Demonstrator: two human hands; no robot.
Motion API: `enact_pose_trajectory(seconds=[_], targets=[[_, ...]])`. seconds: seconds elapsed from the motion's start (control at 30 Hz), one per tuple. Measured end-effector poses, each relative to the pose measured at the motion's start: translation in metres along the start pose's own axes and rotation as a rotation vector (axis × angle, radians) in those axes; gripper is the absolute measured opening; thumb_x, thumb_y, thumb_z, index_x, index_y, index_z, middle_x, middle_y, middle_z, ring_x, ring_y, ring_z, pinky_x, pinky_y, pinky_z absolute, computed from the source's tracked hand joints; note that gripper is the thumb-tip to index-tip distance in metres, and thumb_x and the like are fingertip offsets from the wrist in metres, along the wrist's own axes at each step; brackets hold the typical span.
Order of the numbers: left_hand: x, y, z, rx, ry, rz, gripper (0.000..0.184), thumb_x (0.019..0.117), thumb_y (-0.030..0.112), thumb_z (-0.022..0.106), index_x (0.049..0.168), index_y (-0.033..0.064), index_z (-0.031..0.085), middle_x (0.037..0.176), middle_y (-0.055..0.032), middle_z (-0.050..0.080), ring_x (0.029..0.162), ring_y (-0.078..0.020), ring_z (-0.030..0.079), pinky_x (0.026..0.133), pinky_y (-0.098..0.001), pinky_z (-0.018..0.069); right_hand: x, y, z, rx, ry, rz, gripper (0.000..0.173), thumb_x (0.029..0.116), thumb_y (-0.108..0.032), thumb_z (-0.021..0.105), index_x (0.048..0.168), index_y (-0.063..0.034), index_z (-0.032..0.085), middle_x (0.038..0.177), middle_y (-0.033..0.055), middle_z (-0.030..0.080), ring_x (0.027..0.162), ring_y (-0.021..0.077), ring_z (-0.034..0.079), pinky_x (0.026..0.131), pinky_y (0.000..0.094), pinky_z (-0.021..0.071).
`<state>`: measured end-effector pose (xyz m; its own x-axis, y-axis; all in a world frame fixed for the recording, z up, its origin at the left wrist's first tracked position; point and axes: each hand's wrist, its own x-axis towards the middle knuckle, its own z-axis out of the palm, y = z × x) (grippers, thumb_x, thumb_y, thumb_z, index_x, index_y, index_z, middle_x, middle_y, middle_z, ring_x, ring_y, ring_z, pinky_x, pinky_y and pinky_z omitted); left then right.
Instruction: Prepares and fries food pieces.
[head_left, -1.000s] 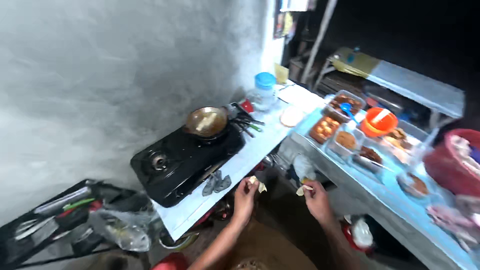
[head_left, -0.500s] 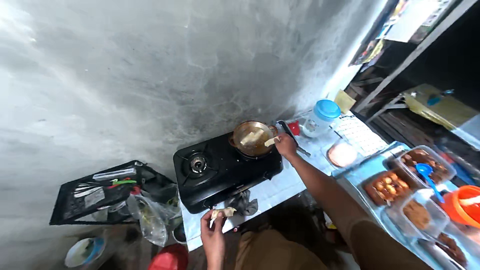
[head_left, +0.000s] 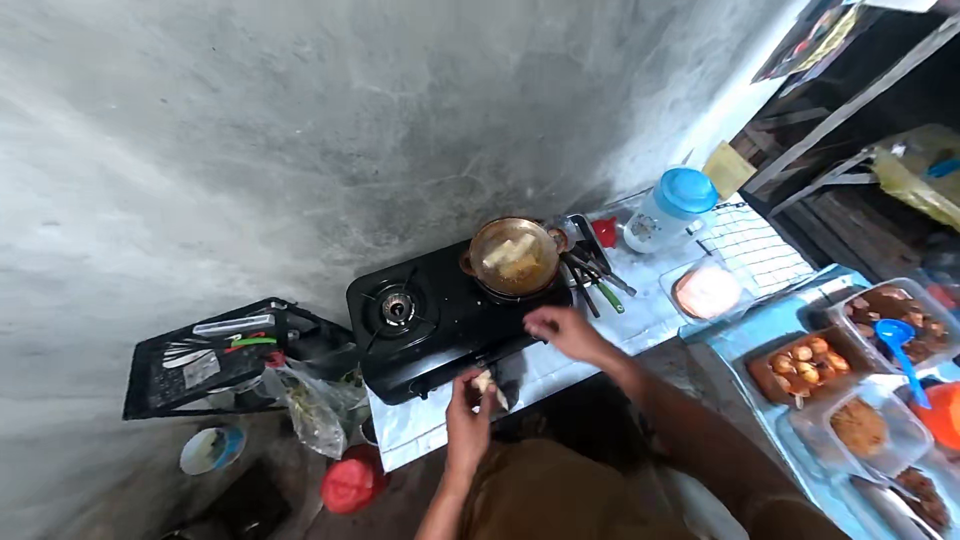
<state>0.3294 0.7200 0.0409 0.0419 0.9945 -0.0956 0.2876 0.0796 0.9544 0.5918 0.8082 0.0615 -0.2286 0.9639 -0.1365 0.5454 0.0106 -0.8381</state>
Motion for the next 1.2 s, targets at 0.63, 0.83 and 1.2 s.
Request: enact_pose_trajectory(seconds=[0.63, 0.83, 1.2], targets=[[0.007, -0.010, -0.003, 0.091, -0.212, 0.059, 0.059, 0.0946, 0.034, 0.074, 0.143, 0.0063, 0.054, 0.138, -0.0109, 0.061, 0.124, -0.0191, 0.063, 0.103, -0.0392, 0.0565, 0.058, -0.009, -0.041, -0.306, 0.494, -0.038, 0.019, 0.1005, -0.023, 0.065, 0.111, -0.0082, 0.072, 0.107, 0.0111, 0.071, 0.092, 0.0244, 0.070, 0.084, 0.0471, 0.0600], [-0.041, -0.055, -0.050, 0.027, -0.050, -0.124, 0.053, 0.0942, 0.026, 0.074, 0.139, 0.0042, 0.056, 0.137, -0.0119, 0.062, 0.120, -0.0212, 0.066, 0.098, -0.0395, 0.0596, 0.104, 0.018, -0.030, -0.305, 0.529, 0.180, 0.022, 0.1008, -0.023, 0.064, 0.113, -0.0055, 0.071, 0.108, 0.0153, 0.072, 0.098, 0.0308, 0.071, 0.091, 0.0532, 0.0574], [-0.041, -0.057, -0.024, 0.001, -0.122, -0.128, 0.039, 0.0965, 0.019, 0.070, 0.130, 0.0027, 0.061, 0.126, -0.0110, 0.067, 0.110, -0.0177, 0.070, 0.093, -0.0360, 0.0615, 0.036, 0.036, -0.037, -0.350, 0.567, 0.393, 0.036, 0.1066, -0.040, 0.050, 0.126, -0.0189, 0.073, 0.116, 0.0113, 0.074, 0.110, 0.0321, 0.069, 0.096, 0.0574, 0.0545]])
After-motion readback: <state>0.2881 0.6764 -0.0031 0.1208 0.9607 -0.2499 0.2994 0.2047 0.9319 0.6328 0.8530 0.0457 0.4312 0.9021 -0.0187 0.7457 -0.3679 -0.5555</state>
